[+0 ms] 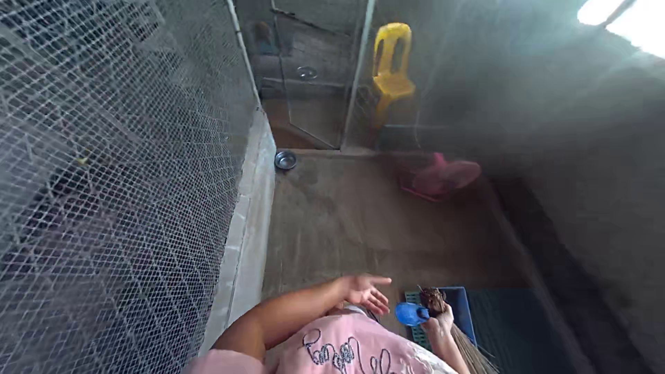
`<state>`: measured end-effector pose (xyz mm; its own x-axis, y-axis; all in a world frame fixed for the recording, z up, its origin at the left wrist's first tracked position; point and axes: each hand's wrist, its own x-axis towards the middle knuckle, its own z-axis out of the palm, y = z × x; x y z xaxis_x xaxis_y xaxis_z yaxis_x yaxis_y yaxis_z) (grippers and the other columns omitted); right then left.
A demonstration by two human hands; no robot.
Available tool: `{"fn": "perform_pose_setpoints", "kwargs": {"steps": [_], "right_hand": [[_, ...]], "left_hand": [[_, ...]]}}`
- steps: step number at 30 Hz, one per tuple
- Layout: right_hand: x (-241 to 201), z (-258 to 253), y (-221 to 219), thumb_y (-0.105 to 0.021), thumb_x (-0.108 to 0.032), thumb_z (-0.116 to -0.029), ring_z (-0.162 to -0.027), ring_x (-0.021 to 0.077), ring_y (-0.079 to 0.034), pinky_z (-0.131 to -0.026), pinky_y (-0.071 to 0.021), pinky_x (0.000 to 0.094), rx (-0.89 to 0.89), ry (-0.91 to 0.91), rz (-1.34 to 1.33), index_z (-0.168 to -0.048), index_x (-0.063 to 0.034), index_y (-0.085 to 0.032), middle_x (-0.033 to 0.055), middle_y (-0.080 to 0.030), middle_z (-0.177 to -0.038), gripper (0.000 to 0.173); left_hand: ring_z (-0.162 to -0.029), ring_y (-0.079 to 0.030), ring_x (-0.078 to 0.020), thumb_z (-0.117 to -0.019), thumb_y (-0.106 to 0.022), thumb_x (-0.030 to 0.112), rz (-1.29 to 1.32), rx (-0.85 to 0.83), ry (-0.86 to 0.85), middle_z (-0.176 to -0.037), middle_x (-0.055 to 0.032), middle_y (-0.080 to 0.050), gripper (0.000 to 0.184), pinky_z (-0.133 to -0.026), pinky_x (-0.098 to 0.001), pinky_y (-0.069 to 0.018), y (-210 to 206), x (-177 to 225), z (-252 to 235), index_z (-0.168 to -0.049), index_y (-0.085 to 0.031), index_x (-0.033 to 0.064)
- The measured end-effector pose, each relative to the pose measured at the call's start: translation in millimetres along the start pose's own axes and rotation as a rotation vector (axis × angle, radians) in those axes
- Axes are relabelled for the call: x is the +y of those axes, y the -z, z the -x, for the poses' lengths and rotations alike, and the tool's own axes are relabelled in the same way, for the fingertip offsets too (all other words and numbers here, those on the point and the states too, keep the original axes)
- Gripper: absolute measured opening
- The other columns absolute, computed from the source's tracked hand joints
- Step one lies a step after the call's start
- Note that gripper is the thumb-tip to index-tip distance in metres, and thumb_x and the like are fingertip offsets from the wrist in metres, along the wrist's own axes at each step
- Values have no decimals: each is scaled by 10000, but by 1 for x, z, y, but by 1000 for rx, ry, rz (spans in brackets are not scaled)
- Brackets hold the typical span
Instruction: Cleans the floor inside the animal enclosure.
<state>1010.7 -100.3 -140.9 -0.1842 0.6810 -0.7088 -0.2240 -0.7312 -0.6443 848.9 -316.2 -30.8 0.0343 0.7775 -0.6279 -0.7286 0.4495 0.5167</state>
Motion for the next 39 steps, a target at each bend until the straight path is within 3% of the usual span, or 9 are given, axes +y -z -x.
{"fn": "perform_pose_setpoints", "kwargs": {"steps": [2, 5, 10, 15, 20, 25, 29, 33, 39], "right_hand": [[6, -20, -62, -290, -535, -1059, -746, 78, -611, -639, -533, 312, -64, -89, 96, -1141, -171, -510, -17, -588, -877, 433], [40, -18, -162, -214, -571, -1062, -767, 98, -603, -663, -534, 340, -176, -183, 292, -1183, -143, -505, 0, -589, -896, 531], [119, -45, -327, -271, -400, -1093, -725, 115, -614, -653, -544, 322, -346, -217, 455, -1105, -74, -523, 30, -601, -845, 412], [176, -87, -450, -461, -322, -1036, -565, 171, -547, -507, -494, 377, -343, -424, 920, -1004, -74, -543, 55, -556, -707, 263], [215, -142, -540, -666, -233, -970, -652, 207, -570, -609, -526, 425, -331, -401, 1380, -1134, 1, -593, 109, -584, -811, 295], [293, -198, -637, -604, -220, -1012, -784, 266, -605, -706, -530, 476, -376, -297, 1554, -1339, 8, -532, 186, -621, -986, 405], [378, -225, -711, -629, -266, -1013, -694, 214, -565, -653, -514, 429, -388, -330, 1504, -1212, 22, -584, 126, -597, -863, 353], [483, -223, -744, -539, -206, -1044, -640, 208, -561, -603, -520, 403, -547, -562, 1597, -1152, 16, -567, 107, -569, -797, 249], [546, -178, -740, -676, -123, -967, -973, 283, -650, -869, -543, 458, -894, -516, 2095, -1369, 41, -544, 230, -652, -1163, 453]], "left_hand": [[-1036, -674, -321, -1100, -302, 502, 105, 51, -8, -1321, -292, -573, 674, -913, -420, -548, 38, 43, 5, -1603, -204, 64], [-776, -710, -191, -1111, -262, 468, 271, 78, -53, -894, -95, -706, 510, -749, -324, -594, 64, 84, 17, -1160, -589, 81], [-655, -676, -102, -1056, -310, 202, 666, 47, -218, -805, -63, -705, 357, -588, -190, -553, 151, 136, 34, -931, -625, 90], [-535, -591, -76, -1035, -301, 123, 718, 315, -257, -705, -21, -627, 258, -501, -199, -508, 260, 150, 22, -991, -549, 69], [-514, -564, -99, -969, -342, 13, 958, 553, -319, -725, -42, -567, 225, -464, -218, -489, 375, 176, 6, -1154, -457, 70], [-522, -578, -118, -960, -350, -6, 1190, 701, -410, -726, -58, -549, 301, -459, -220, -497, 466, 191, -1, -1237, -418, 90], [-506, -582, -116, -989, -338, 17, 1370, 825, -402, -705, -70, -555, 228, -436, -210, -495, 522, 213, 1, -1189, -434, 68], [-478, -585, -122, -1006, -345, 61, 1542, 869, -385, -660, -78, -569, 130, -419, -215, -500, 567, 232, -2, -1038, -470, 42], [-478, -572, -131, -1011, -393, 80, 1678, 921, -397, -641, -74, -547, 104, -423, -220, -499, 611, 257, -20, -956, -475, 47]]}}
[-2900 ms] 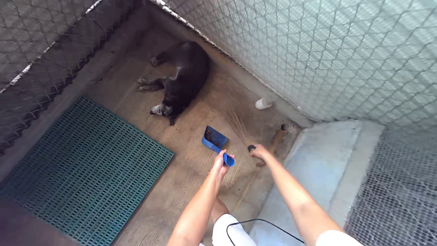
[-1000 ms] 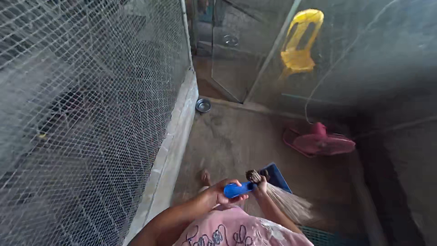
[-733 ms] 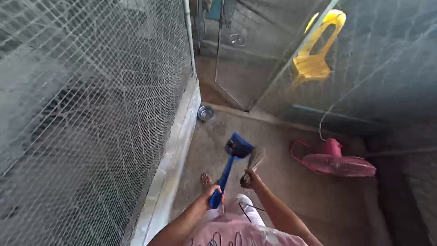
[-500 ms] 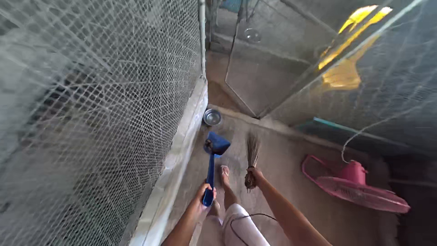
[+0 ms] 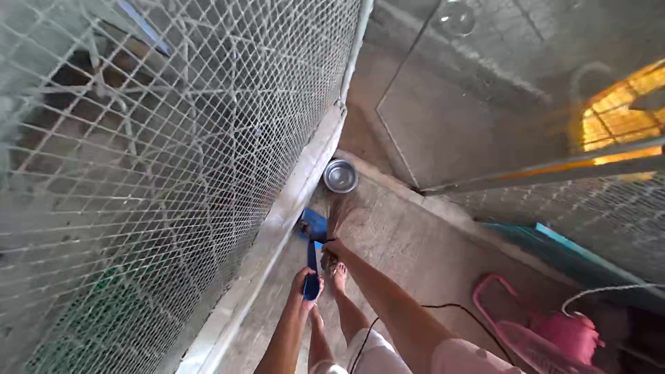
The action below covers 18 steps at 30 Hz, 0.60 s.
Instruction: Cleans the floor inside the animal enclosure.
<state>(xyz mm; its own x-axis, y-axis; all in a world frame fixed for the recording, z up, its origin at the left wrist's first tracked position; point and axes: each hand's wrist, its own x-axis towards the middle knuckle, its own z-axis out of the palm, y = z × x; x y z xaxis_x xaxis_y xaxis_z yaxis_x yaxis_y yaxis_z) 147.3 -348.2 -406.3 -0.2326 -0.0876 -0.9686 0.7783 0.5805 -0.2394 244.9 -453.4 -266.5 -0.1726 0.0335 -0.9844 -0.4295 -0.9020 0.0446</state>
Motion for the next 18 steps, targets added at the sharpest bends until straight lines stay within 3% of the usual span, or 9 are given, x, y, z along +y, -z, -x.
{"fn": "perform_pose_setpoints", "kwargs": {"steps": [1, 4, 8, 11, 14, 16, 18], "right_hand": [[4, 5, 4, -691, -126, -955, -1002, 298, -647, -881, -541, 465, -18, 7, 97, -1398, 48, -507, 246, -638, -1187, 511], [19, 23, 41, -761, -204, -909, -1252, 398, -594, -1069, -468, 558, -65, -14, 420, -1478, 63, -426, 305, -582, -1358, 712], [36, 61, 111, -787, -197, -868, -1292, 417, -575, -1078, -452, 595, -76, -106, 698, -1553, -23, -358, 285, -580, -1385, 826], [46, 82, 146, -798, -105, -832, -1257, 420, -595, -1043, -480, 586, -10, -113, 545, -1592, -89, -286, 285, -586, -1366, 917], [40, 73, 126, -758, -118, -896, -1206, 396, -616, -1035, -489, 548, 59, -87, 265, -1513, -1, -398, 287, -603, -1324, 723], [20, 52, 89, -700, -126, -948, -1075, 342, -639, -958, -512, 506, 27, -32, 93, -1384, 52, -526, 265, -637, -1220, 503], [1, 32, 50, -662, -104, -968, -973, 276, -635, -883, -528, 457, -61, 45, -22, -1352, 51, -542, 229, -643, -1148, 431]], "left_hand": [[-470, -569, -131, -1007, -401, 72, 15, 8, -14, -631, -73, -545, 93, -420, -224, -500, -6, 0, -3, -956, -475, 47], [-461, -565, -121, -1006, -402, 83, 66, 14, -32, -615, -63, -542, 90, -410, -220, -493, -25, 4, -6, -960, -473, 53], [-471, -559, -139, -999, -427, 59, 85, 52, -38, -640, -79, -537, 43, -419, -234, -498, -45, 10, -4, -987, -467, 49], [-482, -558, -134, -990, -434, 50, 67, 70, -33, -656, -77, -536, 33, -422, -229, -497, -55, 11, -8, -988, -465, 59], [-483, -561, -135, -992, -431, 50, 60, 78, -38, -662, -80, -537, 35, -423, -223, -496, -61, 10, -10, -991, -465, 58], [-478, -566, -139, -993, -424, 48, 55, 77, -47, -649, -83, -544, 45, -421, -225, -497, -62, 9, -11, -977, -465, 56], [-481, -569, -134, -996, -415, 60, 48, 69, -43, -645, -77, -545, 59, -425, -223, -500, -60, 8, -12, -968, -466, 62]]}}
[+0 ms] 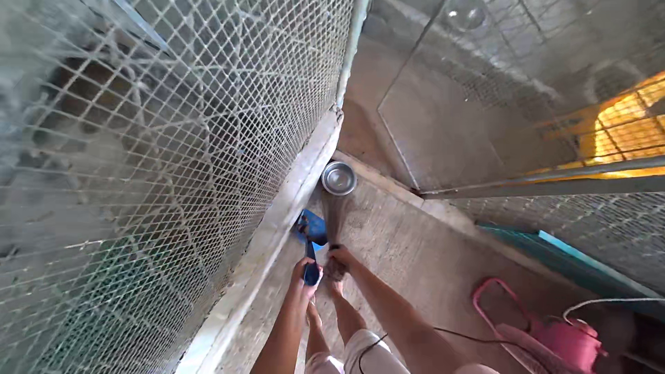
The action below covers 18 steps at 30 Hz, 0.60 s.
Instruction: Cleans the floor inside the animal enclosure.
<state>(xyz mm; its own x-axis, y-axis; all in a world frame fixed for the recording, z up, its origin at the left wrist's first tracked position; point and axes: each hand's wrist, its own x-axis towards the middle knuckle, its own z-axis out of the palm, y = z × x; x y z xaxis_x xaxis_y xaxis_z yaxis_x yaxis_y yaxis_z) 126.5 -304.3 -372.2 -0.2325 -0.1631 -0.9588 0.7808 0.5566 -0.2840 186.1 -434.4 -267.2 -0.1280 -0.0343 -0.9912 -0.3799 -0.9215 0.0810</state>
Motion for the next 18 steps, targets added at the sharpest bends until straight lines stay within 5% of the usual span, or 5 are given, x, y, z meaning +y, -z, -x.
{"fn": "perform_pose_setpoints", "kwargs": {"steps": [2, 8, 14, 18], "right_hand": [[-12, -19, -22, -688, -76, -932, -941, 260, -637, -852, -540, 438, -68, 34, -18, -1415, 35, -466, 224, -628, -1153, 543], [0, 10, 27, -770, -197, -897, -1296, 413, -566, -1090, -443, 581, -119, -67, 580, -1536, 11, -370, 298, -566, -1392, 782], [3, 88, 67, -796, -191, -863, -1258, 444, -595, -1038, -469, 629, -167, -121, 923, -1610, -103, -256, 285, -596, -1358, 926], [-14, 104, 68, -798, -195, -866, -1254, 449, -594, -1042, -465, 625, -91, -126, 861, -1621, -99, -230, 291, -593, -1359, 949]], "left_hand": [[-482, -579, -129, -998, -413, 78, 1, 2, 1, -639, -72, -554, 75, -427, -220, -505, 5, 2, 2, -961, -477, 62], [-458, -573, -115, -1022, -358, 106, 70, -26, 50, -638, -72, -557, 134, -394, -205, -488, 34, -2, 1, -966, -468, 54], [-449, -565, -115, -1013, -379, 109, 116, -17, 62, -632, -72, -553, 126, -388, -206, -482, 45, -6, 8, -962, -477, 49], [-458, -560, -113, -1014, -385, 108, 134, -22, 27, -634, -65, -546, 104, -396, -209, -481, 42, -9, 13, -978, -469, 59]]}}
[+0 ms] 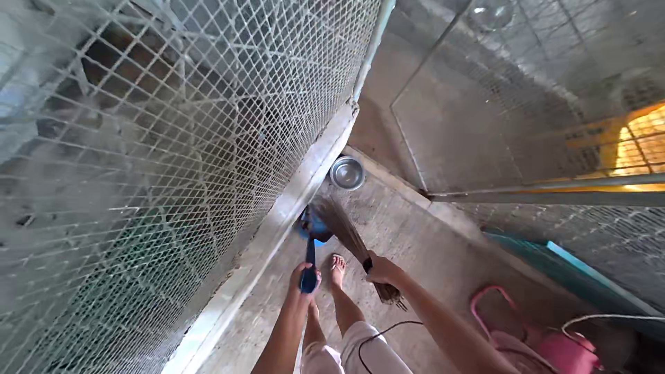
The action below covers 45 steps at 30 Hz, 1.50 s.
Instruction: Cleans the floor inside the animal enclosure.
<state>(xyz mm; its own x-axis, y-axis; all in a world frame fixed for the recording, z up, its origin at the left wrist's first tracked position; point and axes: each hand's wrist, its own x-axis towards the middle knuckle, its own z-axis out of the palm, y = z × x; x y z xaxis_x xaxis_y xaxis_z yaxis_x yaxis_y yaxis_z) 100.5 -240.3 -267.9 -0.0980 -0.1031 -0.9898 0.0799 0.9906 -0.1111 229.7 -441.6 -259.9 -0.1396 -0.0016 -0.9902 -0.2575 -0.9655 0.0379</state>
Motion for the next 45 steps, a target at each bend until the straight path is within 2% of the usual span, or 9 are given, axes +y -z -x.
{"fn": "perform_pose_setpoints", "kwargs": {"steps": [6, 13, 17, 20, 28, 31, 34, 39, 45], "right_hand": [[-28, -90, -28, -778, -221, -885, -1312, 414, -561, -1087, -446, 592, -46, 39, -48, -1552, 6, -344, 289, -562, -1406, 827], [65, 22, -21, -743, -122, -914, -1205, 411, -612, -1035, -466, 599, -182, 57, -99, -1538, -73, -412, 270, -596, -1355, 708], [156, 132, -50, -503, -131, -1043, -655, 144, -622, -587, -543, 300, -77, -73, -822, -1375, -99, -498, 76, -637, -875, 334], [192, 173, -100, -347, -267, -1087, -528, 137, -632, -461, -530, 258, 58, -100, -1516, -1061, -62, -547, 69, -649, -696, 287], [134, 181, -115, -298, -373, -1083, -533, 88, -643, -469, -539, 234, 592, 428, -2390, -812, -161, -551, -5, -661, -648, 427], [121, 179, -82, -274, -623, -1030, -913, 252, -658, -720, -542, 444, 662, 263, -2526, -1195, -150, -516, 111, -646, -1078, 556], [112, 190, -36, -168, -735, -999, -1376, 386, -439, -985, -451, 652, 811, 345, -2619, -1605, -244, -191, 170, -320, -1604, 781], [156, 193, 41, -195, -564, -1074, -780, 90, -631, -709, -566, 367, 1178, 660, -2776, -1075, -209, -517, -52, -599, -842, 480], [218, 182, 86, -169, -514, -1069, -679, 134, -690, -608, -595, 375, 1296, 610, -2742, -997, -172, -557, -42, -674, -741, 522]], "left_hand": [[-477, -581, -139, -1003, -410, 120, 74, 11, 52, -661, -88, -555, 92, -400, -227, -501, -6, 1, -15, -982, -473, 56], [-457, -581, -120, -981, -334, 21, -161, -100, 29, -599, -73, -573, 161, -417, -210, -495, 41, -17, 1, -917, -481, 26], [-511, -598, -113, -957, -344, -21, -348, -236, 30, -676, -63, -584, 168, -462, -216, -515, 66, -22, 27, -1047, -475, 37], [-528, -594, -93, -946, -360, -24, -526, -368, 59, -693, -39, -578, 220, -477, -204, -514, 48, -20, 60, -1119, -464, 63], [-576, -605, -89, -982, -373, 50, -1002, -779, 157, -724, -25, -582, 260, -537, -210, -528, -61, -38, 164, -1229, -444, 85], [-587, -607, -95, -986, -391, 55, -1129, -918, 215, -733, -24, -582, 300, -551, -218, -535, -108, -62, 207, -1279, -431, 103], [-579, -608, -84, -1002, -396, 52, -1239, -1007, 305, -734, -17, -590, 285, -549, -209, -537, -162, -93, 227, -1279, -438, 101], [-732, -624, -52, -1071, -363, 203, -1474, -1304, 397, -835, 17, -640, 247, -675, -192, -525, -270, -118, 244, -1077, -588, 101], [-594, -537, -32, -1051, -398, 131, -1840, -1257, 589, -707, 51, -542, 163, -595, -196, -482, -385, -190, 211, -968, -539, 126]]}}
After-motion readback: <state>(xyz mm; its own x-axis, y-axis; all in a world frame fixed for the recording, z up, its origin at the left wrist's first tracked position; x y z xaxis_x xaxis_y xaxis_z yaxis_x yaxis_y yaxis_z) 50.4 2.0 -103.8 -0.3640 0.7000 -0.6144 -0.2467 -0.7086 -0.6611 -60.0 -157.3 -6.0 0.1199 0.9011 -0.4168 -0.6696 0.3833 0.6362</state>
